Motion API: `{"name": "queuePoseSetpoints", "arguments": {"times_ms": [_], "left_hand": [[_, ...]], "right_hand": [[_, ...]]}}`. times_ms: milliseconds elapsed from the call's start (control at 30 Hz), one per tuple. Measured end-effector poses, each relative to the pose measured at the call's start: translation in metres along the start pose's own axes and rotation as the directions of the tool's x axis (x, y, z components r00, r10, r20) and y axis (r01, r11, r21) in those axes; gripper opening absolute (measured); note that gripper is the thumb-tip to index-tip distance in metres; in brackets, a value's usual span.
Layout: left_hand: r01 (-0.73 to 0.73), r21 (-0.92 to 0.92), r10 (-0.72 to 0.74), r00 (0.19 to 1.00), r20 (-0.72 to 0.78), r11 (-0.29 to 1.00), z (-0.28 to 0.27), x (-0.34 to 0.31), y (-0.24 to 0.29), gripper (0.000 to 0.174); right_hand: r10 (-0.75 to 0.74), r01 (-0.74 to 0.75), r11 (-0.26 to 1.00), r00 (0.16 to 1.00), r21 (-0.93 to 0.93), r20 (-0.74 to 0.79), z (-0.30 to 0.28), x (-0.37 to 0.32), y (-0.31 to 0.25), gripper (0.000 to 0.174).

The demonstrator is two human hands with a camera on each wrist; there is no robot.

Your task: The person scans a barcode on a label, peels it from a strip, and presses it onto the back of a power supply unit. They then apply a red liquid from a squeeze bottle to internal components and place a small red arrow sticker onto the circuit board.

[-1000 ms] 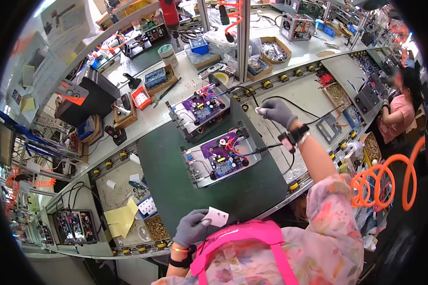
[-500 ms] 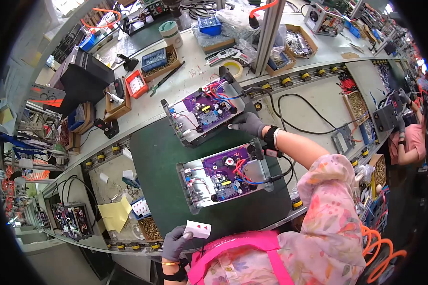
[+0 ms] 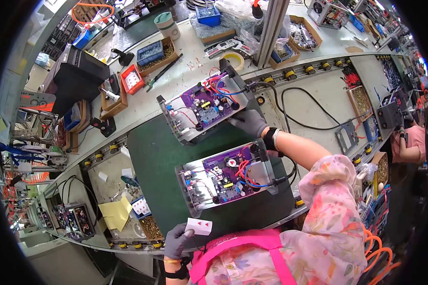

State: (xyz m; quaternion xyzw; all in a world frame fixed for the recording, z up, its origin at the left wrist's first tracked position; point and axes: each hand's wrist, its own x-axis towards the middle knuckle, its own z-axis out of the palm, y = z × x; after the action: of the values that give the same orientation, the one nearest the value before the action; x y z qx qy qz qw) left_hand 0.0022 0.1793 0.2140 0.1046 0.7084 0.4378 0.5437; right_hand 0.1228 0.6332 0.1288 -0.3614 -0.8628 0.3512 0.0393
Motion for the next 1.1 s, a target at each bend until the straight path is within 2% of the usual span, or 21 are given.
{"name": "queuePoseSetpoints", "arguments": {"times_ms": [100,200,267,300,333,367,400,433,500,567,600,633,700,733,833,867,900,967,1033,1067,1100], "left_hand": [[-0.010,-0.001,0.010,0.999,-0.031,1.000,-0.008,0.000,-0.004,0.026],[-0.039,-0.008,0.037,0.987,-0.155,0.999,-0.033,0.003,-0.026,0.027],[-0.052,-0.232,-0.022,0.953,-0.303,0.971,-0.052,0.008,-0.049,0.026],[-0.101,-0.422,-0.059,0.936,-0.348,0.901,-0.067,0.011,-0.066,0.027],[-0.177,-0.470,-0.011,0.929,-0.370,0.865,-0.084,0.013,-0.082,0.023],[-0.251,-0.497,0.025,0.908,-0.418,0.830,-0.100,0.019,-0.097,0.023],[-0.303,-0.482,0.028,0.867,-0.497,0.822,-0.110,0.021,-0.103,0.023],[-0.317,-0.506,-0.035,0.821,-0.570,0.802,-0.117,0.023,-0.106,0.023],[-0.314,-0.421,-0.056,0.744,-0.666,0.851,-0.137,0.037,-0.119,0.017],[-0.338,-0.373,-0.050,0.680,-0.732,0.864,-0.162,0.054,-0.126,0.017],[-0.377,-0.373,-0.042,0.654,-0.756,0.847,-0.173,0.063,-0.129,0.018],[-0.415,-0.376,-0.036,0.630,-0.775,0.829,-0.182,0.071,-0.129,0.018],[-0.481,-0.404,-0.048,0.596,-0.802,0.778,-0.197,0.086,-0.128,0.017],[-0.458,-0.424,-0.052,0.629,-0.775,0.781,-0.203,0.091,-0.129,0.019],[-0.066,-0.222,-0.147,0.563,-0.813,0.973,-0.222,0.120,-0.161,0.028],[0.112,-0.177,-0.207,0.379,-0.902,0.978,-0.219,0.122,-0.159,0.041],[0.344,0.077,0.041,0.111,-0.993,0.936,-0.210,0.119,-0.161,0.050],[0.223,0.171,0.141,0.144,-0.979,0.960,-0.177,0.093,-0.124,0.052],[-0.004,0.353,0.305,0.512,-0.803,0.936,-0.127,0.082,-0.107,0.057],[-0.137,0.346,0.336,0.707,-0.622,0.928,-0.091,0.065,-0.070,0.064],[-0.258,0.302,0.369,0.836,-0.405,0.918,-0.053,0.054,-0.040,0.070]], "right_hand": [[-0.038,0.038,0.997,0.999,-0.067,0.012,-0.004,0.002,0.012,0.037],[-0.094,0.131,0.969,0.980,-0.210,0.174,-0.038,-0.006,0.007,0.038],[-0.167,0.226,0.940,0.959,-0.258,0.230,-0.072,-0.024,-0.002,0.037],[-0.036,0.114,0.953,0.963,-0.281,0.268,-0.092,-0.032,-0.022,0.035],[0.084,-0.035,0.974,0.973,-0.225,0.215,-0.105,-0.038,-0.034,0.036],[-0.113,0.098,0.985,0.988,-0.142,-0.101,-0.106,-0.044,-0.019,0.025],[-0.332,0.335,0.940,0.860,-0.063,-0.387,-0.111,-0.041,-0.013,0.016],[-0.245,0.284,0.959,0.834,0.005,-0.495,-0.116,-0.039,-0.006,0.015],[-0.372,0.339,0.925,0.706,-0.174,-0.603,-0.121,-0.033,-0.030,0.028],[-0.506,0.324,0.854,0.699,-0.406,-0.505,-0.119,-0.016,-0.019,0.039],[-0.524,0.369,0.845,0.715,-0.387,-0.462,-0.113,-0.007,-0.006,0.042],[-0.347,0.305,0.938,0.859,-0.167,-0.377,-0.107,0.001,0.007,0.043],[-0.383,0.323,0.917,0.876,-0.233,-0.294,-0.098,0.003,0.009,0.042],[-0.369,0.288,0.914,0.883,-0.286,-0.291,-0.096,0.004,0.003,0.041],[-0.338,0.249,0.910,0.908,-0.331,-0.247,-0.097,0.015,-0.001,0.041],[-0.315,0.241,0.919,0.925,-0.311,-0.215,-0.100,0.018,0.002,0.042],[-0.279,0.219,0.932,0.943,-0.290,-0.183,-0.101,0.015,0.010,0.042],[-0.303,0.277,0.945,0.941,-0.174,-0.151,-0.098,0.018,0.007,0.043],[-0.273,0.221,0.935,0.948,-0.277,-0.164,-0.098,0.009,-0.015,0.046],[-0.275,0.217,0.936,0.943,-0.279,-0.190,-0.097,0.008,-0.010,0.047],[-0.362,0.294,0.902,0.914,-0.316,-0.183,-0.097,0.014,0.001,0.048]]}}
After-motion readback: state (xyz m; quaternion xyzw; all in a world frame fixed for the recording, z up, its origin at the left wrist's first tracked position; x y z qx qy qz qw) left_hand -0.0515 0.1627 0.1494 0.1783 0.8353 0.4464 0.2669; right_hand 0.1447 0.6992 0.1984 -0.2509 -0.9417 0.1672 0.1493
